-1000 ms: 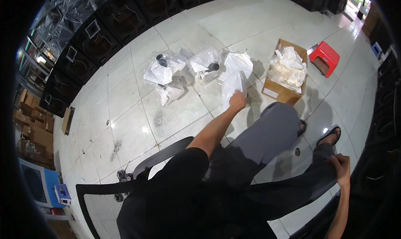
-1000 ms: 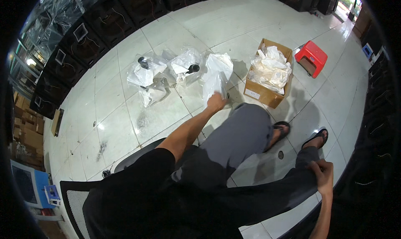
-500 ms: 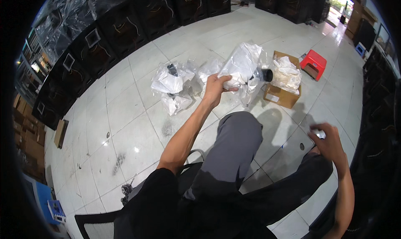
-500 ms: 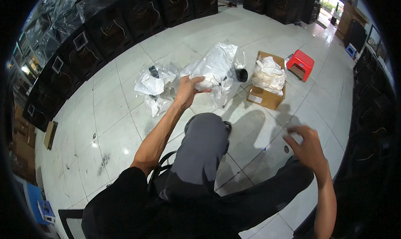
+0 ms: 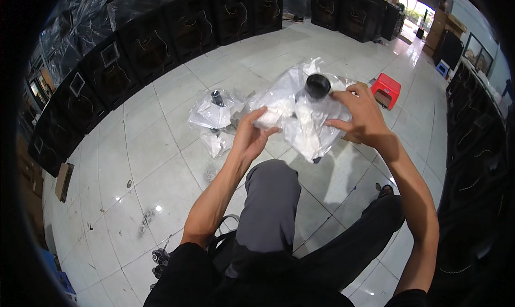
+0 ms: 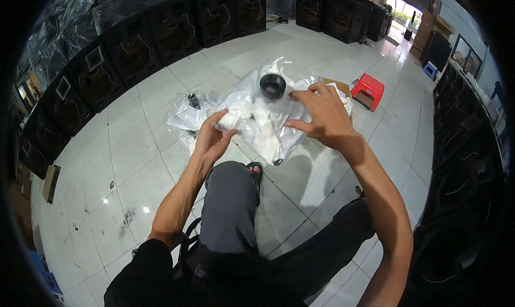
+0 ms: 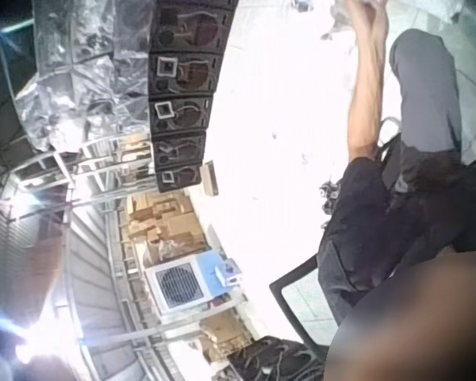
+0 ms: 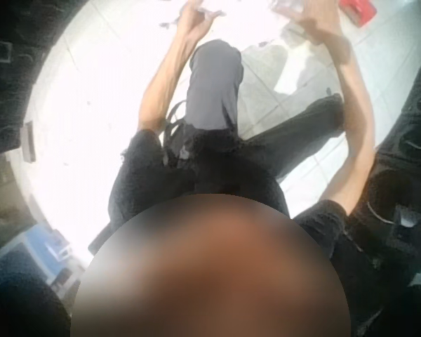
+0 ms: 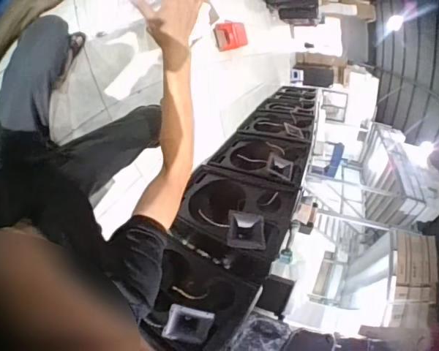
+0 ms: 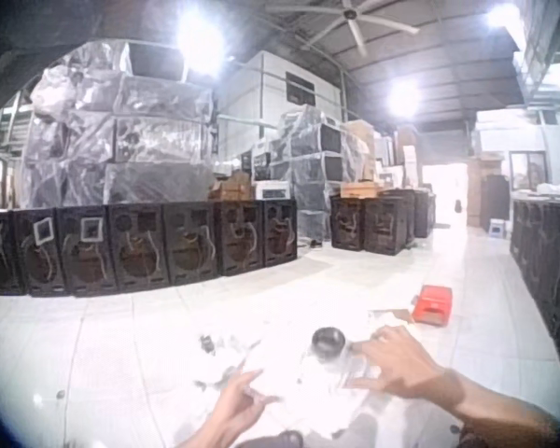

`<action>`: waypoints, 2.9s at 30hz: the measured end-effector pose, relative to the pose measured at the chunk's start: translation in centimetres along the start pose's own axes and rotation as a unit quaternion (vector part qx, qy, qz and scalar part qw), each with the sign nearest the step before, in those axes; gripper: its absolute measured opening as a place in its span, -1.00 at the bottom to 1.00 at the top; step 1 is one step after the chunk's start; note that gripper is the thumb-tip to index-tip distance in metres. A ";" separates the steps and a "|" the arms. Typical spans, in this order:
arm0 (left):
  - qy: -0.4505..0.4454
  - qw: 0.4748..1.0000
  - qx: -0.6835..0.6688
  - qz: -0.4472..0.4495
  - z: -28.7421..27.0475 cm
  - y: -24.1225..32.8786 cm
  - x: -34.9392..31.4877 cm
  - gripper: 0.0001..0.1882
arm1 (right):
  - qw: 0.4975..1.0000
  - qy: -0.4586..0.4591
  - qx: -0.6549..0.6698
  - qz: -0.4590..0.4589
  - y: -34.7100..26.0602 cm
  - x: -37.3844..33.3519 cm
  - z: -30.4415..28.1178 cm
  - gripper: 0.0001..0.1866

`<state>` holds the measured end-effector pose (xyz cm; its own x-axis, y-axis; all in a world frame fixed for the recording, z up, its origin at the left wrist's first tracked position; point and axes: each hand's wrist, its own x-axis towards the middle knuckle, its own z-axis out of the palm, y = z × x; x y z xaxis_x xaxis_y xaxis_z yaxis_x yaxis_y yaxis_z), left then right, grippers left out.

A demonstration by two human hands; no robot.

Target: The person unpacks black horn-shaped speaker components from plastic bags and attaches them to circular metal mounts. They handle each unit one at a time, wipe the surfaces with a white cloth, and place the assembled units into large black speaker cabinets.

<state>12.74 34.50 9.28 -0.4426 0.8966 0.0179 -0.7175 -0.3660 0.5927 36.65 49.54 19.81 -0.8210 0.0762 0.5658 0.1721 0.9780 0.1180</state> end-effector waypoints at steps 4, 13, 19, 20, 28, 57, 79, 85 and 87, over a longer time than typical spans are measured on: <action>0.046 0.998 -0.027 0.015 -1.1 -0.5 -1.7 -0.74 | 0.977 -0.085 -0.131 -0.142 0.7 -0.8 -0.8 -0.62; 0.079 0.994 -0.074 0.029 -2.2 -3.3 -1.3 -0.77 | 0.991 0.017 -0.034 0.126 -0.2 -3.8 2.4 -0.64; 0.087 0.992 -0.091 0.005 -2.2 -5.1 -0.6 -0.77 | 0.947 0.153 -0.125 0.253 0.7 -1.6 6.2 -0.41; 0.100 0.989 -0.105 0.007 -2.2 -5.4 -0.5 -0.77 | 0.940 0.189 -0.086 0.269 1.3 -1.5 7.5 -0.29; 0.165 0.975 -0.149 -0.001 -4.4 -7.0 1.0 -0.80 | 0.722 0.175 0.535 0.404 7.0 -0.7 13.8 -0.56; 0.235 0.728 0.612 0.201 -6.4 -6.1 16.7 -0.13 | 0.830 0.186 0.340 0.400 10.2 7.9 22.2 -0.79; 0.165 0.655 0.668 0.310 -3.5 -6.7 17.4 -0.31 | 0.802 0.203 0.318 0.464 11.1 6.1 21.8 -0.54; 0.192 0.712 0.620 0.269 -5.5 -7.0 16.9 -0.84 | 0.797 0.219 0.376 0.420 11.0 4.5 22.7 -0.71; 0.194 0.702 0.652 0.213 -6.2 -6.5 16.7 -0.84 | 0.801 0.205 0.377 0.417 11.3 4.0 22.6 -0.74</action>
<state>6.65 50.25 0.72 -0.7618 0.5480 0.3454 0.5132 0.1852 0.8380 23.00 65.32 4.98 -0.3172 0.8455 0.4295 0.0641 0.4710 -0.8798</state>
